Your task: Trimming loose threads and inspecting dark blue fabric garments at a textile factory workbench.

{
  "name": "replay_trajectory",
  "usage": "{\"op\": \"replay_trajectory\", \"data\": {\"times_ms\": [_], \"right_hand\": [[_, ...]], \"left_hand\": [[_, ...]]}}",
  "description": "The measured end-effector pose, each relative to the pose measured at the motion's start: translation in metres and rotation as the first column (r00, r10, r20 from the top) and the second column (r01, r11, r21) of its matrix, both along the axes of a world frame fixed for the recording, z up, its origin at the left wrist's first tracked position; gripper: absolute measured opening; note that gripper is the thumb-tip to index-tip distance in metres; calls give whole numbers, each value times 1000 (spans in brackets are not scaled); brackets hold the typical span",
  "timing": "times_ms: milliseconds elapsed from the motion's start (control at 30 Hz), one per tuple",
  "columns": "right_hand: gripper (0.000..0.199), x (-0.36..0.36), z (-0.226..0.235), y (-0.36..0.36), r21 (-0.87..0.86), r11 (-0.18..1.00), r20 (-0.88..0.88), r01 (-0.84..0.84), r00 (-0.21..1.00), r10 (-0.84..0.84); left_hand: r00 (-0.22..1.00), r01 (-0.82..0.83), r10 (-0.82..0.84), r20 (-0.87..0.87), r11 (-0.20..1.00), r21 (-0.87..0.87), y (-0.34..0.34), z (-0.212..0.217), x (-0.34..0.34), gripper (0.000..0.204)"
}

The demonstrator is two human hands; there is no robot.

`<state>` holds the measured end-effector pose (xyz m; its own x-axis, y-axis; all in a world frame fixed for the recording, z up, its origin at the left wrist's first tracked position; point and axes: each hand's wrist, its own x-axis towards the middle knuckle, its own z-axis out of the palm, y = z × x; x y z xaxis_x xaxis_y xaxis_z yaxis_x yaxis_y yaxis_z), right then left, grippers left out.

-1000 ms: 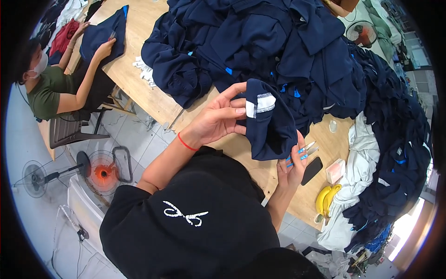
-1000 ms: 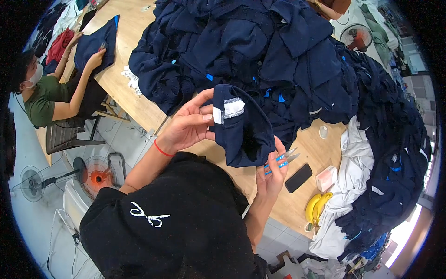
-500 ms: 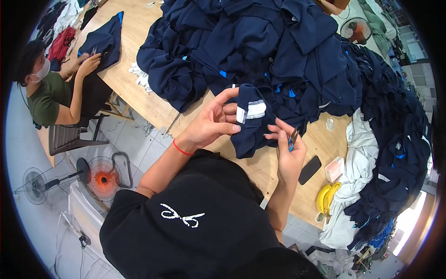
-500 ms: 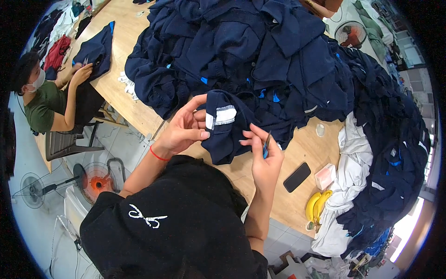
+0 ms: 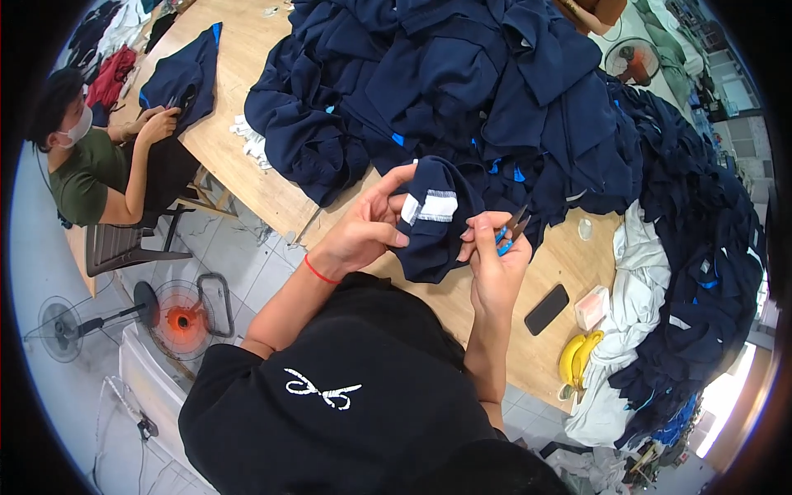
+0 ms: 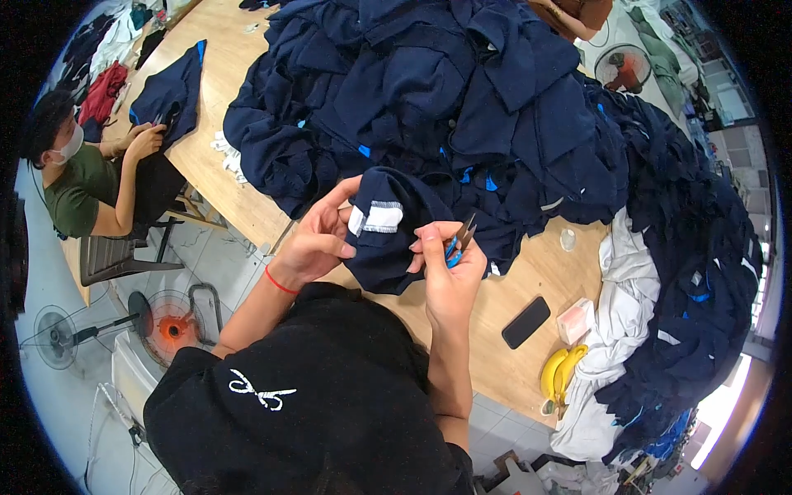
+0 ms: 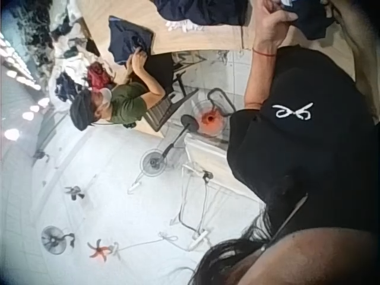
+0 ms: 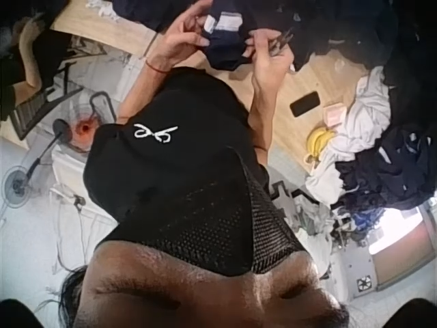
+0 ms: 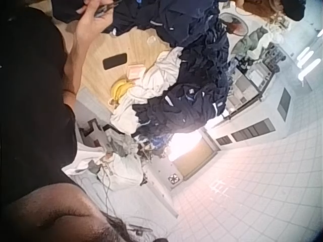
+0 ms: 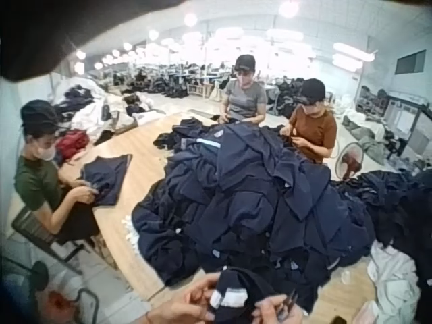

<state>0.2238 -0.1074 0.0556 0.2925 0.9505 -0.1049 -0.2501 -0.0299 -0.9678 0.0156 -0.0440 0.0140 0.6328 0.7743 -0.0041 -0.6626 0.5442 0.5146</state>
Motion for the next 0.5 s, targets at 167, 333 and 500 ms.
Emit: {"op": "replay_trajectory", "data": {"times_ms": [167, 333, 500], "right_hand": [[23, 17, -2, -11, 55, 997, -153, 47, 987, -38], [20, 13, -20, -1, -120, 983, 227, 138, 968, -108], [13, 14, -31, -9, -123, 987, 249, 108, 966, -75]], "left_hand": [[996, -22, 30, -88, 996, 89, 1, 3, 0, 104], [986, -21, 51, -157, 982, 187, 2, 14, 4, 106], [985, -21, 51, -166, 983, 180, 0, 20, 3, 110]]}}
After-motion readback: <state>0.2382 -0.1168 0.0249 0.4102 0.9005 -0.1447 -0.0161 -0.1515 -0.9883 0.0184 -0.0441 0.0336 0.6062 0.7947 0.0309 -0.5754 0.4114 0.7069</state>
